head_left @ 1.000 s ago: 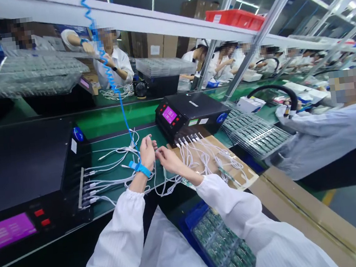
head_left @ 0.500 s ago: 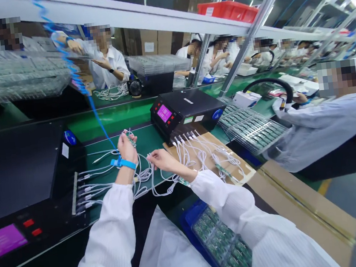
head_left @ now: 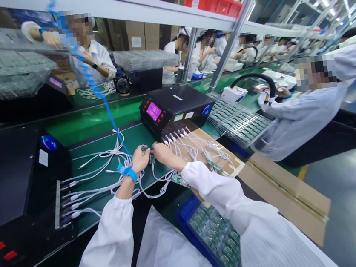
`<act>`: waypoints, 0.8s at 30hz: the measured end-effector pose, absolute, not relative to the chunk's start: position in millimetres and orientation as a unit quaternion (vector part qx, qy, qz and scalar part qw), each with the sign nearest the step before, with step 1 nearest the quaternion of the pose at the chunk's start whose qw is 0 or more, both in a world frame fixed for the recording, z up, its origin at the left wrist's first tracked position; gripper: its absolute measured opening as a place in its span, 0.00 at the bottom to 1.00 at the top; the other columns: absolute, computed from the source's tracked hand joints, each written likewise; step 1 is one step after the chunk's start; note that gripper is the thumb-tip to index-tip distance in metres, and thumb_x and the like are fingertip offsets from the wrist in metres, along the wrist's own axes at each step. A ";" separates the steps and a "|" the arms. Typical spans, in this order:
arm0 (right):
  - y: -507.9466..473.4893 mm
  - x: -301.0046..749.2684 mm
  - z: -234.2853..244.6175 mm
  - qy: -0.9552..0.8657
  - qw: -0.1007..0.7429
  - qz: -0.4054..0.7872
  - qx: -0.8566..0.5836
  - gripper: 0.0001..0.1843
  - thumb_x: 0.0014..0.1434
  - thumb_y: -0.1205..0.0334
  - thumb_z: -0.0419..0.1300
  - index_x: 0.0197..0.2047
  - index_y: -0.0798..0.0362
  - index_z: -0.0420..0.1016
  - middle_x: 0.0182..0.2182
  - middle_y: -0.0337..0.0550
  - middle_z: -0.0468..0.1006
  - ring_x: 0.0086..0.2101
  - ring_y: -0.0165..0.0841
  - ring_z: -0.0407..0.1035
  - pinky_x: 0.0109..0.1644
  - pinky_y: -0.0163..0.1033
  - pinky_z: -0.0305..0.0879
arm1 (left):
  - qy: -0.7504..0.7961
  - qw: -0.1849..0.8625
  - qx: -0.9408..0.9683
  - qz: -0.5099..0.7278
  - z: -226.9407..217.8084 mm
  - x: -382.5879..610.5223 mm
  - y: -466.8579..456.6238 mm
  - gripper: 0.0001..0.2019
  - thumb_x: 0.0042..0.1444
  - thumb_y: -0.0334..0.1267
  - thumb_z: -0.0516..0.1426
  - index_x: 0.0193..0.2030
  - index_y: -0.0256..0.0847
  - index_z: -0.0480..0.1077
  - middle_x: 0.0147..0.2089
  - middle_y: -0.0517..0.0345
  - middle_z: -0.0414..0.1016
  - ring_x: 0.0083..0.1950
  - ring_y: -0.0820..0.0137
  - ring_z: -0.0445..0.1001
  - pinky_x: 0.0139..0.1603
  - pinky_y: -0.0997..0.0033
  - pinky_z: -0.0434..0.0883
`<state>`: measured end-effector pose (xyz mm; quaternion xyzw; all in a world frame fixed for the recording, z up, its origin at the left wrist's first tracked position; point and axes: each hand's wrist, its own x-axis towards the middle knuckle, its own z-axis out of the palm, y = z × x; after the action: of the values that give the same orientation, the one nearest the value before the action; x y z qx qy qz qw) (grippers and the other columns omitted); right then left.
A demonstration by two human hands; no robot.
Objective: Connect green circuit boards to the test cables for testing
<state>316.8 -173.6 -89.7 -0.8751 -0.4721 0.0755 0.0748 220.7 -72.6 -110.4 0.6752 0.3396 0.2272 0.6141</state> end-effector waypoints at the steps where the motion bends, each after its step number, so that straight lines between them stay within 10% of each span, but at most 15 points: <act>1: -171.7 317.7 -90.0 -0.466 0.078 0.087 -0.877 0.10 0.73 0.66 0.53 0.50 0.58 0.75 0.51 0.61 0.79 0.50 0.45 0.76 0.54 0.44 0.69 | 0.335 0.602 0.689 0.223 -113.1 225.3 -73.0 0.09 0.54 0.32 0.66 0.40 0.40 0.73 0.29 0.60 0.72 0.32 0.67 0.72 0.40 0.67 0.70; 24: -173.1 312.3 -98.0 -0.440 0.154 0.120 -0.876 0.16 0.77 0.62 0.46 0.52 0.60 0.73 0.47 0.63 0.83 0.50 0.49 0.80 0.49 0.44 0.74 | 0.328 0.403 0.831 0.198 -119.9 236.7 -69.6 0.10 0.50 0.34 0.58 0.39 0.39 0.77 0.35 0.52 0.81 0.39 0.61 0.79 0.45 0.66 0.73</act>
<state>312.3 -173.1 -98.0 -0.8763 -0.4405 0.1198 0.1540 236.7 -69.6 -119.9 0.8311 0.3282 0.1985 0.4027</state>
